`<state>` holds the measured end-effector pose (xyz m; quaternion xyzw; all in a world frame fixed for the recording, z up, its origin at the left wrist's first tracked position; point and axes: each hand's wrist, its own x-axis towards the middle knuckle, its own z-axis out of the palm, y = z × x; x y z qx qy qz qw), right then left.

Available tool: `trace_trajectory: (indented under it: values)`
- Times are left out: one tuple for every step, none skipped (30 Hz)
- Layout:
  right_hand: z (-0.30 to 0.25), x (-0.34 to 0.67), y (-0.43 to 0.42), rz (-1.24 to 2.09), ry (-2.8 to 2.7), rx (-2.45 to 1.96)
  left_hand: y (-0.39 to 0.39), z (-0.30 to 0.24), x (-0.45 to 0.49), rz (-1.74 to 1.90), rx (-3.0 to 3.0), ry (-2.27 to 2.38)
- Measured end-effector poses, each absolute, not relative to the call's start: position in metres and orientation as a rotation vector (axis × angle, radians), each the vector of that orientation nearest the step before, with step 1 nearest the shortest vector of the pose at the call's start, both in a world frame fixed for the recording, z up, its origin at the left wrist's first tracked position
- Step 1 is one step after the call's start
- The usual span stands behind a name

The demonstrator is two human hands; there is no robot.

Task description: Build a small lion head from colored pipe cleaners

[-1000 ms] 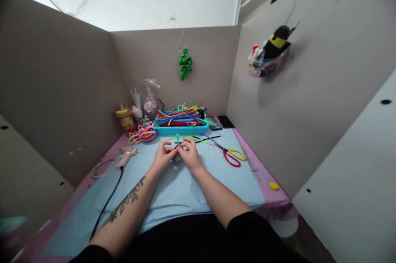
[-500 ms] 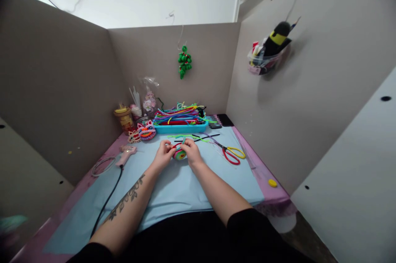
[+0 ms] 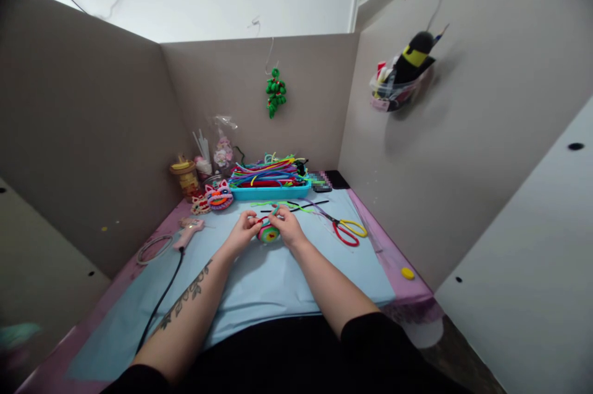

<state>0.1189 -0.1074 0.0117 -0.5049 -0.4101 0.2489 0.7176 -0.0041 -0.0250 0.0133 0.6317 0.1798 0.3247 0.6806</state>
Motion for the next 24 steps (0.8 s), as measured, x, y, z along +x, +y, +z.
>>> trace_trajectory:
  values:
    - [0.010,0.118,-0.106,0.533,-0.879,-1.119,-0.026,0.015,-0.004,0.755,1.401,0.411]
    - [0.008,0.116,-0.103,0.521,-0.844,-1.118,-0.026,0.017,-0.004,0.781,1.386,0.411]
    - [0.006,0.115,-0.101,0.518,-0.802,-1.112,-0.027,0.019,-0.004,0.802,1.377,0.406]
    - [0.004,0.114,-0.099,0.528,-0.756,-1.102,-0.028,0.020,-0.004,0.818,1.373,0.397]
    - [0.002,0.114,-0.098,0.547,-0.713,-1.091,-0.029,0.021,-0.004,0.830,1.375,0.390]
    - [0.001,0.114,-0.097,0.568,-0.682,-1.082,-0.030,0.022,-0.004,0.837,1.383,0.386]
    - [0.001,0.114,-0.096,0.586,-0.671,-1.077,-0.030,0.022,-0.004,0.842,1.395,0.385]
    - [0.001,0.115,-0.097,0.591,-0.682,-1.080,-0.030,0.023,-0.004,0.843,1.409,0.386]
    - [0.002,0.117,-0.098,0.581,-0.711,-1.089,-0.030,0.023,-0.005,0.843,1.423,0.387]
    - [0.003,0.118,-0.099,0.563,-0.748,-1.102,-0.030,0.022,-0.005,0.840,1.437,0.386]
    - [0.004,0.120,-0.100,0.545,-0.785,-1.115,-0.029,0.021,-0.005,0.833,1.450,0.383]
    - [0.005,0.121,-0.102,0.536,-0.817,-1.127,-0.028,0.020,-0.005,0.821,1.461,0.380]
    - [0.006,0.122,-0.103,0.532,-0.839,-1.137,-0.026,0.019,-0.006,0.804,1.469,0.380]
    - [0.008,0.122,-0.105,0.518,-0.844,-1.147,-0.025,0.018,-0.006,0.786,1.476,0.384]
    - [0.010,0.123,-0.107,0.480,-0.840,-1.164,-0.024,0.016,-0.006,0.772,1.482,0.392]
    - [0.011,0.123,-0.110,0.409,-0.840,-1.190,-0.023,0.015,-0.006,0.765,1.487,0.402]
    - [0.014,0.123,-0.113,0.309,-0.853,-1.222,-0.022,0.014,-0.006,0.764,1.489,0.412]
    - [0.016,0.124,-0.117,0.188,-0.895,-1.266,-0.021,0.014,-0.006,0.768,1.488,0.421]
    - [0.019,0.124,-0.120,0.068,-1.001,-1.304,-0.021,0.014,-0.006,0.768,1.484,0.427]
    - [0.021,0.126,-0.123,-0.009,-1.149,-1.329,-0.020,0.014,-0.007,0.761,1.477,0.428]
    - [0.023,0.127,-0.125,-0.042,-1.302,-1.355,-0.020,0.014,-0.008,0.744,1.467,0.425]
    - [0.025,0.129,-0.127,-0.062,-1.407,-1.385,-0.019,0.015,-0.009,0.727,1.455,0.420]
    - [0.026,0.131,-0.128,-0.069,-1.481,-1.416,-0.018,0.015,-0.010,0.713,1.445,0.414]
    - [0.026,0.132,-0.128,-0.071,-1.524,-1.448,-0.017,0.016,-0.011,0.703,1.439,0.411]
